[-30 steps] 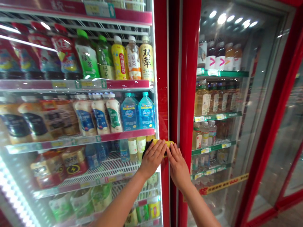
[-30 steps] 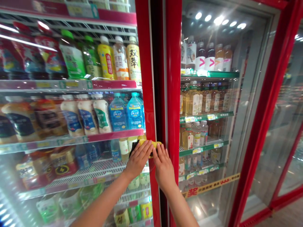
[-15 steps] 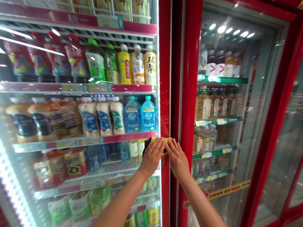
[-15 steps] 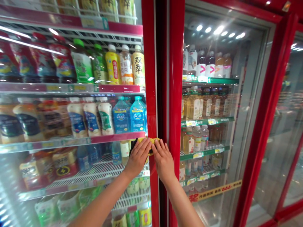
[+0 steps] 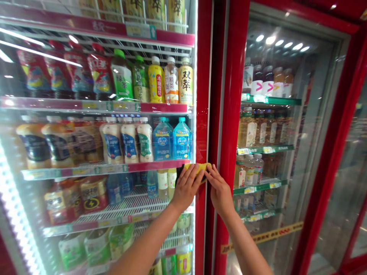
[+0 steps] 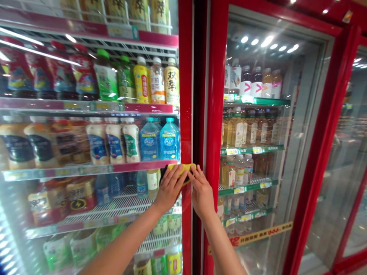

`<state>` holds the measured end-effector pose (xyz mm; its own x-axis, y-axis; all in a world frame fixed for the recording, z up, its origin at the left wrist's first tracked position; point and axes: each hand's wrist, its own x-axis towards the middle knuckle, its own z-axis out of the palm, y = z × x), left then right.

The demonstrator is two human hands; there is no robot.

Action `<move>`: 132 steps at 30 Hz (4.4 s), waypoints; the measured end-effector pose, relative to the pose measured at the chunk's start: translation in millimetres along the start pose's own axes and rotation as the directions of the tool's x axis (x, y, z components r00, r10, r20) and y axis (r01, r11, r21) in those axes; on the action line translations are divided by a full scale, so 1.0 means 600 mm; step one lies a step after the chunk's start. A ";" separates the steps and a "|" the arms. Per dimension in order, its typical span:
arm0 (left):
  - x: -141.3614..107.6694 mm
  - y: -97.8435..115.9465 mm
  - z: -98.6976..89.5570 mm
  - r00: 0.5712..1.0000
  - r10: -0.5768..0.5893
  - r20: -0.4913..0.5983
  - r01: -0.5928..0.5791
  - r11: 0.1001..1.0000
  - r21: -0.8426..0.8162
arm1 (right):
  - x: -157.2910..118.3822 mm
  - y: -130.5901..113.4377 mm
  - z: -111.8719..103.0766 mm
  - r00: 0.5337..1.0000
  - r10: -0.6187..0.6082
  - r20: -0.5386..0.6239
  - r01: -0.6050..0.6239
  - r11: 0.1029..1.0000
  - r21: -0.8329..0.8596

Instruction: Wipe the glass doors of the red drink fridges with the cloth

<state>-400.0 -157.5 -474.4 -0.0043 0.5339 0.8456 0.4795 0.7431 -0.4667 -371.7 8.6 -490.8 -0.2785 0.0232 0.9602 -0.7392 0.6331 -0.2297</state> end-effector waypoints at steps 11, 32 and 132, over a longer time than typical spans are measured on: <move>0.079 -0.083 -0.042 0.924 -0.359 -0.134 0.368 0.928 0.049 | 0.026 -0.048 -0.043 0.970 0.080 -0.231 -0.067 0.996 0.064; -0.021 -0.077 -0.061 0.956 -0.285 -0.068 0.292 0.949 0.117 | 0.038 -0.077 0.033 0.987 0.103 -0.121 -0.080 0.980 0.181; -0.298 -0.448 -0.338 0.570 -0.762 -0.308 0.813 0.577 0.077 | 0.003 -0.385 0.363 0.938 -0.280 0.203 0.280 0.959 0.031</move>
<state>-350.1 -534.4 -447.8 -0.0977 -0.3859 0.9173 0.2054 0.8941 0.3980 -334.9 -305.9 -470.9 -0.1784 -0.3128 0.9329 -0.8061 0.5901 0.0437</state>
